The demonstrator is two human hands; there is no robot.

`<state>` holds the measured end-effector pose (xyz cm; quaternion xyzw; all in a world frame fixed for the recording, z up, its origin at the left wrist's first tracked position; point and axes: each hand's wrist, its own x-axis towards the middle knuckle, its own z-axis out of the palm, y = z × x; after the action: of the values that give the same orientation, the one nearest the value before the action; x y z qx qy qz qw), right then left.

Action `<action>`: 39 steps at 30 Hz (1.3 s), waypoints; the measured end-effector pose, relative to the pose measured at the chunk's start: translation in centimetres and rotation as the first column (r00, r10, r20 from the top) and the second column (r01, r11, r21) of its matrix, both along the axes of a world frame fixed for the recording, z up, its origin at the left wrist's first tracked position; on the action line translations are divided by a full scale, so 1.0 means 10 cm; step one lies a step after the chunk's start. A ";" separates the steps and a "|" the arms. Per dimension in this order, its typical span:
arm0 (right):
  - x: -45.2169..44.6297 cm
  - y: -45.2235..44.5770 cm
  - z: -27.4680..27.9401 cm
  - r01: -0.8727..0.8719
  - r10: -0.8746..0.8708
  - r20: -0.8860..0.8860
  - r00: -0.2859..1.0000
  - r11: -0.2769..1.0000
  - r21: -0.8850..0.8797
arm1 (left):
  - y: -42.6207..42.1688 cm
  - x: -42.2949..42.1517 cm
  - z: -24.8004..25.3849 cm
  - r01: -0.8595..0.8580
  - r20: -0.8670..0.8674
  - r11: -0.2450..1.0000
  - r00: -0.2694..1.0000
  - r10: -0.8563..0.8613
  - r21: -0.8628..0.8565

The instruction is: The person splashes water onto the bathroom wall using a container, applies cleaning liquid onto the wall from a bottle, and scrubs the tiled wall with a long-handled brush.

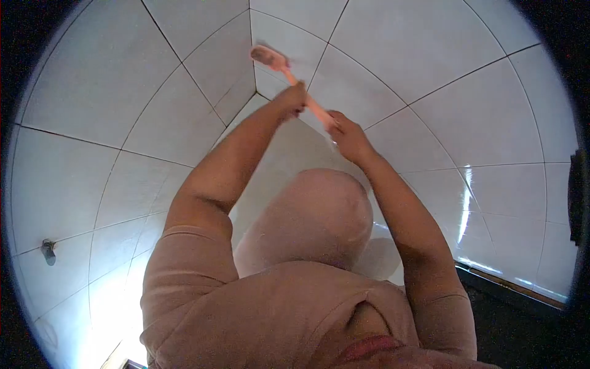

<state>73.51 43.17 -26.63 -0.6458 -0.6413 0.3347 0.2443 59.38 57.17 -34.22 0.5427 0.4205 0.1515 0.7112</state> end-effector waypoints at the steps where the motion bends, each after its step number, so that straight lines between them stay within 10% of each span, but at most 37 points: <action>1: 0.17 -0.16 0.02 0.011 -0.011 -0.002 1.000 1.000 -0.010 | -0.10 0.13 0.00 0.117 -0.026 0.990 0.993 -0.115 0.079; 5: 0.66 -1.21 -0.04 0.172 -0.156 0.241 0.958 0.984 -0.046 | -0.89 0.78 -0.08 0.459 -0.008 0.886 0.888 -0.460 0.061; 10: 0.60 -2.23 0.06 0.421 -0.352 0.298 0.887 0.882 -0.213 | -1.30 1.20 0.26 0.916 0.022 0.393 0.393 -0.919 0.082; 17: 0.45 -1.39 -0.17 0.229 -0.205 0.241 0.948 0.970 -0.076 | -0.69 0.56 -0.21 0.717 0.259 0.694 0.684 -0.682 -0.066; 19: 0.29 -0.87 -0.21 0.154 -0.141 0.237 0.961 0.987 -0.041 | -0.48 0.20 -0.09 0.431 0.051 0.901 0.902 -0.429 -0.042; 27: 0.07 -0.09 -0.58 0.064 -0.031 0.267 0.963 0.991 -0.114 | -0.05 -0.01 -0.46 0.014 -0.127 0.989 0.991 -0.033 -0.145; 32: 0.64 -1.35 -0.90 0.196 -0.155 0.283 0.946 0.973 -0.124 | -0.81 0.73 -0.79 0.671 -0.136 0.735 0.741 -0.658 0.103; 39: 0.59 -2.27 -1.01 0.472 -0.409 0.267 0.872 0.846 -0.247 | -1.29 1.19 -0.83 0.866 0.097 0.493 0.499 -0.861 -0.084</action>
<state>79.44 20.44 -36.74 -0.8368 -0.4373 0.2957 0.1452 71.32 44.24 -42.57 0.6323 0.0861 -0.2388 0.7319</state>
